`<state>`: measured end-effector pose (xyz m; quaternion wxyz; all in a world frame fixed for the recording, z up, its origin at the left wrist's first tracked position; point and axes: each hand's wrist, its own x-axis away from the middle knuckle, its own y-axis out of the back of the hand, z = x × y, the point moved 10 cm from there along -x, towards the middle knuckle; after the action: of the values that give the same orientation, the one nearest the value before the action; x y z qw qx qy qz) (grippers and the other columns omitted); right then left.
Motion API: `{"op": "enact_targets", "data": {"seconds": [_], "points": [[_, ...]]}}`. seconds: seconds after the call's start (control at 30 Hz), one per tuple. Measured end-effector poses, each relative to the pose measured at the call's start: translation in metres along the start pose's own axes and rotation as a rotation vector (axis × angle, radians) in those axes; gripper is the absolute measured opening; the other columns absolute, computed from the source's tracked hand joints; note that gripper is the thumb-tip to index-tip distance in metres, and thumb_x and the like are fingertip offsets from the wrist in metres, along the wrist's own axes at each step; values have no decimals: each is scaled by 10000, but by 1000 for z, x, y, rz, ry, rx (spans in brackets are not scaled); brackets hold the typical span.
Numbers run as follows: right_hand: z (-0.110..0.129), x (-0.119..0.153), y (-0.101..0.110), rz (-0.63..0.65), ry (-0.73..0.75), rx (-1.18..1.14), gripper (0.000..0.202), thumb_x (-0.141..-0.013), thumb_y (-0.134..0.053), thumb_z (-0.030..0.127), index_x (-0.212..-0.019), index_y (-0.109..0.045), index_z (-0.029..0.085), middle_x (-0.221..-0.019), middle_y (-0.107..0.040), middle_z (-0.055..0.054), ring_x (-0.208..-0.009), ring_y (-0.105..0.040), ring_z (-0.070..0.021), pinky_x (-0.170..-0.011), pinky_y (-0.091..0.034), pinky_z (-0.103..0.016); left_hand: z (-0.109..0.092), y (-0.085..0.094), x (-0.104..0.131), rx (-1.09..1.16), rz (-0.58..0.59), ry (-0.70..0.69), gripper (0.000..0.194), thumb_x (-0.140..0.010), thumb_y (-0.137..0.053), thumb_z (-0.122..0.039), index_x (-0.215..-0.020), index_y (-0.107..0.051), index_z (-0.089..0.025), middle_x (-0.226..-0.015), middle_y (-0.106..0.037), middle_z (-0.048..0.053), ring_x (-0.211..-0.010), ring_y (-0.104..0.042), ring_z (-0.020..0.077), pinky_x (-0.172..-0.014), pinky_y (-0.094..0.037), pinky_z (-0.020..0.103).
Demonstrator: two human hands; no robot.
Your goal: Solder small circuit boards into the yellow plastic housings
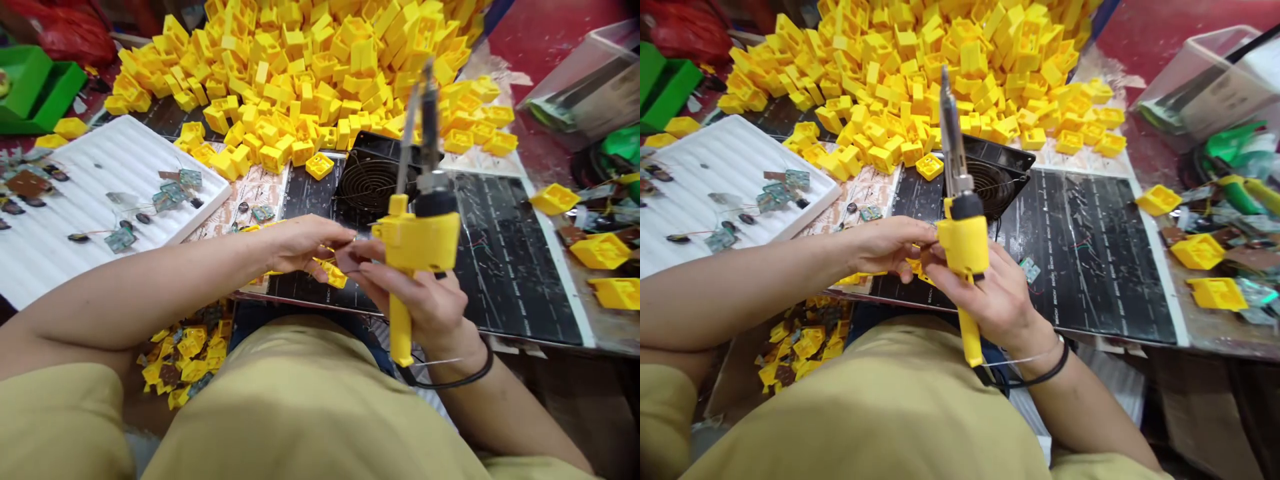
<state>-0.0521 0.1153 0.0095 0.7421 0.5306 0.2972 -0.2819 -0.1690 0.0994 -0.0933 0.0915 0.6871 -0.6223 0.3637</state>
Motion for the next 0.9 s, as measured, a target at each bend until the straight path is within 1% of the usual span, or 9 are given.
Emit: {"op": "enact_targets", "data": {"seconds": [0.1,0.2,0.37,0.47,0.57,0.67,0.73,0.8,0.9], "points": [[-11,-7,4,-97,-110,-76,454,-755,-758,89,-1140,-571,240,-955,-705,6,-802,-697,-136,-759,-606,-243,2,-2,6,-5,114,-48,288,-813,-676,-412,-897,-646,-137,-829,-699,77,-615,-636,134,-605,-489,263],[-26,-6,6,-144,-266,-168,417,-776,-749,127,-1129,-554,233,-918,-685,10,-759,-692,-122,-699,-605,-209,-10,11,19,-99,122,-193,373,-810,-687,-394,-1099,-630,-166,-967,-722,98,-597,-645,118,-660,-495,270],[-32,1,4,-214,-391,-308,382,-767,-742,102,-1078,-575,248,-943,-673,17,-808,-698,-127,-726,-611,-209,-20,24,35,-301,31,-398,282,-811,-658,-260,-1082,-666,-180,-969,-712,57,-797,-666,133,-752,-507,252],[-32,3,6,-279,-425,-311,371,-767,-738,95,-1065,-576,244,-936,-670,18,-780,-691,-113,-704,-603,-185,-26,25,48,-602,-185,-636,281,-830,-617,-264,-1089,-693,-188,-1112,-699,89,-1032,-635,193,-931,-478,329],[-28,0,4,-306,-426,-303,356,-773,-728,95,-1058,-571,240,-896,-668,23,-741,-687,-109,-670,-598,-176,-33,11,74,-913,-414,-993,288,-815,-632,-235,-1086,-718,-283,-1044,-714,68,-1028,-618,205,-1017,-399,389],[-24,-3,0,-294,-413,-291,342,-787,-717,108,-1062,-567,246,-859,-667,29,-718,-685,-115,-654,-602,-189,-17,-17,74,-1098,-269,-1068,266,-820,-625,-197,-984,-745,-368,-857,-717,37,-844,-626,175,-959,-398,386],[-21,-3,-2,-287,-407,-281,343,-794,-712,117,-1071,-562,251,-861,-670,29,-718,-686,-119,-647,-604,-197,-14,-26,76,-1102,-205,-1088,240,-823,-622,-187,-927,-754,-358,-844,-719,38,-804,-618,166,-909,-410,365],[-19,-1,-3,-283,-409,-265,344,-797,-712,124,-1075,-558,253,-882,-671,23,-729,-688,-124,-648,-607,-203,-24,-23,88,-978,-271,-1171,173,-818,-637,-187,-852,-752,-313,-837,-721,38,-788,-613,156,-852,-428,332],[-13,2,-4,-279,-376,-209,329,-800,-708,125,-1068,-555,238,-887,-664,15,-722,-688,-123,-650,-607,-206,-39,13,94,-561,-506,-1133,77,-825,-670,-259,-765,-710,-233,-800,-706,29,-746,-601,129,-762,-454,279]]}}
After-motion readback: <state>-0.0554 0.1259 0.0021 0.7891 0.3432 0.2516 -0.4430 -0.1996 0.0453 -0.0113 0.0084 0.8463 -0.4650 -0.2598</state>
